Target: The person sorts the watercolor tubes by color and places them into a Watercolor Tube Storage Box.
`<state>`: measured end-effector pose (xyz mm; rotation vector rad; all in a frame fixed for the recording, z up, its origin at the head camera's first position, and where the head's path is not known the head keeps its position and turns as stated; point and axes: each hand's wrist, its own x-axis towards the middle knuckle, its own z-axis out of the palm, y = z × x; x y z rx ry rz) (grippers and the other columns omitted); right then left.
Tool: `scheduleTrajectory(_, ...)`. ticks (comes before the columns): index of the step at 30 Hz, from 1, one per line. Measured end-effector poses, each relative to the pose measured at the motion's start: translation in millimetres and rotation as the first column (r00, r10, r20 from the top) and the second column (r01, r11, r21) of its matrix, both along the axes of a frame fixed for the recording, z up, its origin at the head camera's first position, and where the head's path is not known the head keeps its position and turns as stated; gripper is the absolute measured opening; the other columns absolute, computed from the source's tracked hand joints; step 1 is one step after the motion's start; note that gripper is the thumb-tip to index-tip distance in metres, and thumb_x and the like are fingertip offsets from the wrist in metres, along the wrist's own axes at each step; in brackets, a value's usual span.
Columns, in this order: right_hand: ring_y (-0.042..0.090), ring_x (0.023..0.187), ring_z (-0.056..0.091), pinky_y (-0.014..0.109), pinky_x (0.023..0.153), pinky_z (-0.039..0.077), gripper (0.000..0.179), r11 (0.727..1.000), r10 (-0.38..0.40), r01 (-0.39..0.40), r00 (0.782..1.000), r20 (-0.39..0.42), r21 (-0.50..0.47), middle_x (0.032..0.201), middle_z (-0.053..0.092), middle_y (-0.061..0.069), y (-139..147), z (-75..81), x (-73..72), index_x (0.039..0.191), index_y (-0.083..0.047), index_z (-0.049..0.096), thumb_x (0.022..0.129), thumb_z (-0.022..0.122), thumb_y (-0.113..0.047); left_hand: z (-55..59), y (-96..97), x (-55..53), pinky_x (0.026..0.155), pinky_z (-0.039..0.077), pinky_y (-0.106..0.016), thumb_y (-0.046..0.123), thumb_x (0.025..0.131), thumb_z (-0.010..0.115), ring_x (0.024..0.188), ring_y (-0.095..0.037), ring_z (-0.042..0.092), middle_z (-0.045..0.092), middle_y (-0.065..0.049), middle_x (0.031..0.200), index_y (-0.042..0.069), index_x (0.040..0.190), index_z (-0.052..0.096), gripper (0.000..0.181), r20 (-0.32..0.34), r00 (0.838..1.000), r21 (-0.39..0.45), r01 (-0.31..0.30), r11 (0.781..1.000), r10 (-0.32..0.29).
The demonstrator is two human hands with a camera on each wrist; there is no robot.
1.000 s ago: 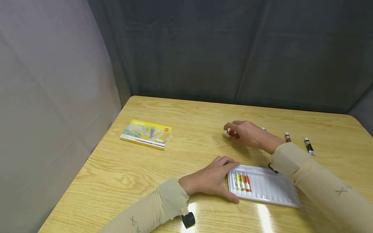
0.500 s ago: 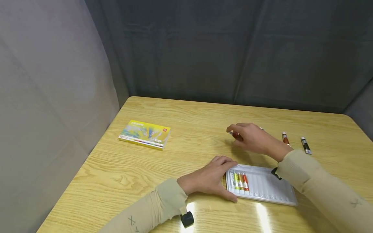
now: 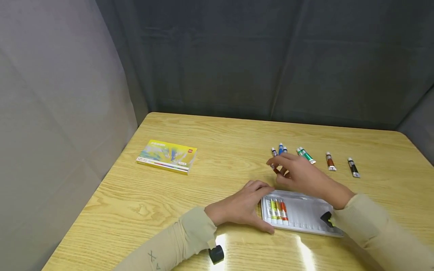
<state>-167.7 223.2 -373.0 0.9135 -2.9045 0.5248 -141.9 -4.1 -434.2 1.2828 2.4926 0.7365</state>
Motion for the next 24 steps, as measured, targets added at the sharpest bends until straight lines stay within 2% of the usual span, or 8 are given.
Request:
scheduleTrajectory(3, 0.011, 0.089, 0.07, 0.021, 0.069, 0.058, 0.034, 1.0, -0.009, 0.01, 0.999, 0.047, -0.015, 0.117, 0.072, 0.006, 0.6, 1.8, 10.4, 0.124, -0.01, 0.069, 0.09, 0.073, -0.009, 0.1, 0.3, -0.1, 0.122, 0.036, -0.024, 0.062, 0.078, 0.084, 0.144, -0.014, 0.038, 0.042, 0.0, 0.158, 0.014, 0.161, 0.036, 0.107, -0.001, 1.0, -0.003, -0.001, 1.0, 0.001)
scheduleTrajectory(7, 0.01, 0.088, 0.071, 0.018, 0.069, 0.058, 0.033, 0.999, -0.003, 0.007, 0.996, 0.085, -0.039, 0.114, 0.072, 0.005, 2.2, 3.2, 20.8, 0.121, -0.01, 0.069, 0.089, 0.071, -0.006, -0.8, 0.5, -0.5, 0.122, 0.037, -0.024, 0.062, 0.078, 0.083, 0.144, -0.014, 0.037, 0.041, 0.0, 0.158, 0.015, 0.161, 0.036, 0.106, 0.01, 1.0, -0.002, -0.004, 1.0, 0.004)
scheduleTrajectory(17, 0.004, 0.088, 0.067, 0.022, 0.067, 0.059, 0.036, 0.995, 0.031, -0.026, 0.998, 0.053, -0.096, 0.103, 0.074, -0.005, 8.4, 3.7, 40.1, 0.118, -0.014, 0.072, 0.084, 0.076, -0.003, -0.6, 0.5, -0.9, 0.121, 0.038, -0.025, 0.062, 0.079, 0.082, 0.142, -0.015, 0.039, 0.041, 0.0, 0.159, 0.014, 0.16, 0.037, 0.105, 0.024, 1.0, -0.003, -0.008, 1.0, 0.008)
scheduleTrajectory(24, 0.0, 0.087, 0.067, 0.021, 0.067, 0.059, 0.036, 0.993, 0.027, -0.016, 0.995, 0.093, -0.115, 0.106, 0.074, -0.005, 11.5, 4.6, 52.0, 0.119, -0.015, 0.071, 0.085, 0.078, -0.005, -1.7, 0.8, -0.9, 0.121, 0.038, -0.025, 0.062, 0.078, 0.083, 0.142, -0.015, 0.039, 0.041, 0.0, 0.159, 0.015, 0.161, 0.036, 0.106, 0.029, 1.0, 0.002, -0.008, 1.0, 0.008)
